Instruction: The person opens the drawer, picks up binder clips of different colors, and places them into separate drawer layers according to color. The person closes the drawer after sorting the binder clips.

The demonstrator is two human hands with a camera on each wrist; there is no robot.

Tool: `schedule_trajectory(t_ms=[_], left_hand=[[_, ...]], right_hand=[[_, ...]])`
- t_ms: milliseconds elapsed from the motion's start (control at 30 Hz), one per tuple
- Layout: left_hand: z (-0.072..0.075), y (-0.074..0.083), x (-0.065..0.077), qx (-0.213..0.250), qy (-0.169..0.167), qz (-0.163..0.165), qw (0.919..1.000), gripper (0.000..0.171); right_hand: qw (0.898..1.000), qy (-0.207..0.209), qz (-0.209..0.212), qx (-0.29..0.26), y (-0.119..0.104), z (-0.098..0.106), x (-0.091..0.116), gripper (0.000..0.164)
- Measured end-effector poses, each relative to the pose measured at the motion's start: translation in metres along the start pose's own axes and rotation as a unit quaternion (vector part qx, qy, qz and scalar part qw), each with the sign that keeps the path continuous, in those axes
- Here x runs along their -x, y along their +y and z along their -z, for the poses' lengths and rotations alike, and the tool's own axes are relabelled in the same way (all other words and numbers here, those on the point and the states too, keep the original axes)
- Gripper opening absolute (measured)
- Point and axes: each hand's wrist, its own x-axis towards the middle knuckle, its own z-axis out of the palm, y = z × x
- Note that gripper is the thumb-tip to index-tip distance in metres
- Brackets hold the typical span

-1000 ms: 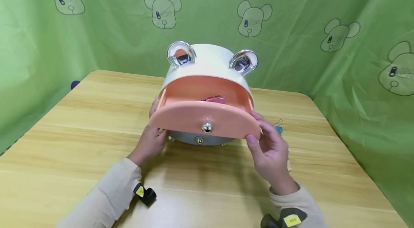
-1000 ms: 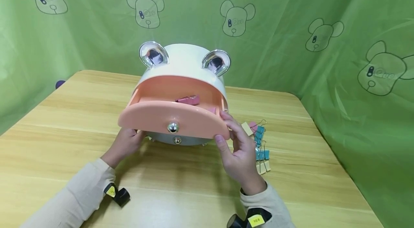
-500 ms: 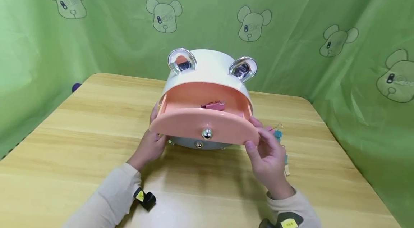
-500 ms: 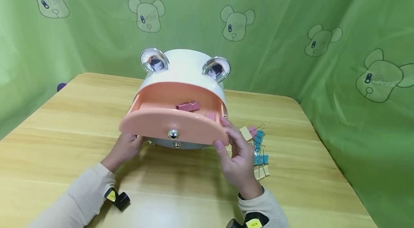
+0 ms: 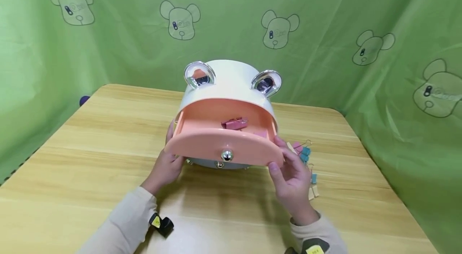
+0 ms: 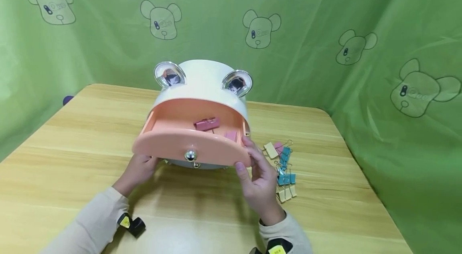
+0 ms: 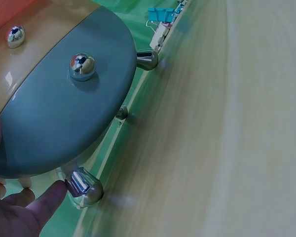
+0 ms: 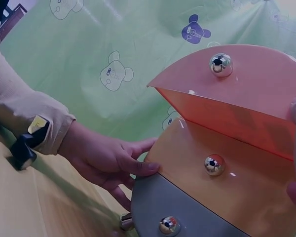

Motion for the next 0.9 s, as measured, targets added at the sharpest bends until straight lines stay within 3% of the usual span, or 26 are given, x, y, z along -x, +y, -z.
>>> schedule_trajectory(t_ms=[100,233,433,800,900], left_hand=[[-0.001,0.002,0.001,-0.002,-0.002,0.001,1.0,0.051],[-0.001,0.004,0.001,0.008,0.001,0.013,0.9999,0.066],[0.001,0.006,0.0,0.021,0.005,0.029,0.9993,0.077],[0.016,0.014,-0.004,0.036,0.01,0.097,0.9946,0.087],[0.022,0.017,-0.008,0.044,0.003,0.094,0.9946,0.09]], right_hand=[[1.0,-0.005,0.0,0.004,-0.002,0.002,-0.001,0.027],[1.0,-0.022,-0.001,0.008,-0.005,0.006,-0.004,0.028],[0.996,-0.06,-0.042,0.058,-0.017,0.017,-0.017,0.026],[0.986,-0.123,-0.076,0.082,-0.034,0.03,-0.029,0.022],[0.985,-0.124,-0.086,0.085,-0.035,0.032,-0.031,0.022]])
